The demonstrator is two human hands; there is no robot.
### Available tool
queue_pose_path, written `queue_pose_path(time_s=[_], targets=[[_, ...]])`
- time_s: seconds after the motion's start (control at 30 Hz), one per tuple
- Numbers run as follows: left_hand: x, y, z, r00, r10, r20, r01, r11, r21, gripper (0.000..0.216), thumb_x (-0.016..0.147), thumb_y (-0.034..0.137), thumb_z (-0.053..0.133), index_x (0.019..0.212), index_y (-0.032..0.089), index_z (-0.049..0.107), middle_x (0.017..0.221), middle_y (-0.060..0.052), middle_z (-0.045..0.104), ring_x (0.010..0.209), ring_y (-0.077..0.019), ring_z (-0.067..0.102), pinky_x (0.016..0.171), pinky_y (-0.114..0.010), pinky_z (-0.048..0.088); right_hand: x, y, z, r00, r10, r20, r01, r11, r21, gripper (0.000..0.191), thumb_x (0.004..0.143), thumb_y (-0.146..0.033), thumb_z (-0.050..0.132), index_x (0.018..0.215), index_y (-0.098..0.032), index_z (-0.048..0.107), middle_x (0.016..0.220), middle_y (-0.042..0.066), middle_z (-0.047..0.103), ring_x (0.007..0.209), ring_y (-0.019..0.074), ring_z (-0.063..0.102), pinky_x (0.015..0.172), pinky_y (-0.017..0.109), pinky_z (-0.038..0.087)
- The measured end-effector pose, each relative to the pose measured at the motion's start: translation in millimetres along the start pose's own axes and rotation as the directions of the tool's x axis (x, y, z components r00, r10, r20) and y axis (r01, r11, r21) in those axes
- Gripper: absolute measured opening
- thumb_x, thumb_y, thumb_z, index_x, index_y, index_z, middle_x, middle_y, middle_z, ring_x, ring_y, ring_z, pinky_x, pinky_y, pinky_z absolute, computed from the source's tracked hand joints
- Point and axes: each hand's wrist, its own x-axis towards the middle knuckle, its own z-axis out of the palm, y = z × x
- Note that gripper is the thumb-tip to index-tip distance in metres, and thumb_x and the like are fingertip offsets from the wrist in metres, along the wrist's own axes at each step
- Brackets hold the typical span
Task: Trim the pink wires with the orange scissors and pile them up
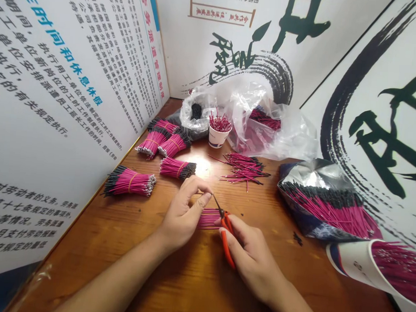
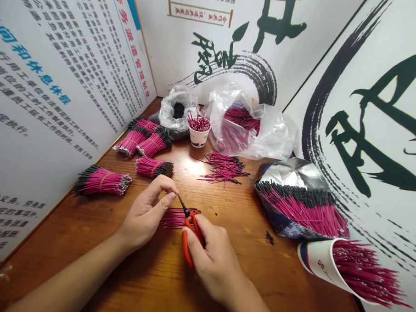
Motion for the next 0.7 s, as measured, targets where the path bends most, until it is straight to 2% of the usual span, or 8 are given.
queue_pose_path(time_s=[0.3,0.7], targets=[[0.8,1.0,-0.5,1.000,-0.028,-0.001,0.028,1.000,0.006,0.012,0.095,0.022,0.049,0.085,0.019,0.055,0.087,-0.003,0.054,0.086,-0.0172,0.049,0.081,-0.028,0.039,-0.9,-1.7,0.1,1.000,0.013,-0.001,-0.013,1.000,-0.021,0.029,0.102,-0.038,0.040,0.083,-0.019,0.052,0.078,0.001,0.059,0.070,0.0135,0.051,0.065,0.023,0.040],[0.5,1.5,0.9,0.998,-0.059,0.008,0.059,0.997,-0.042,0.012,0.095,0.022,0.048,0.086,0.018,0.054,0.086,-0.002,0.052,0.085,-0.0158,0.048,0.080,-0.027,0.038,-1.4,1.1,0.4,1.000,0.012,-0.004,-0.012,0.998,-0.054,0.026,0.102,-0.036,0.039,0.085,-0.020,0.051,0.075,-0.001,0.057,0.065,0.0126,0.048,0.062,0.023,0.036]])
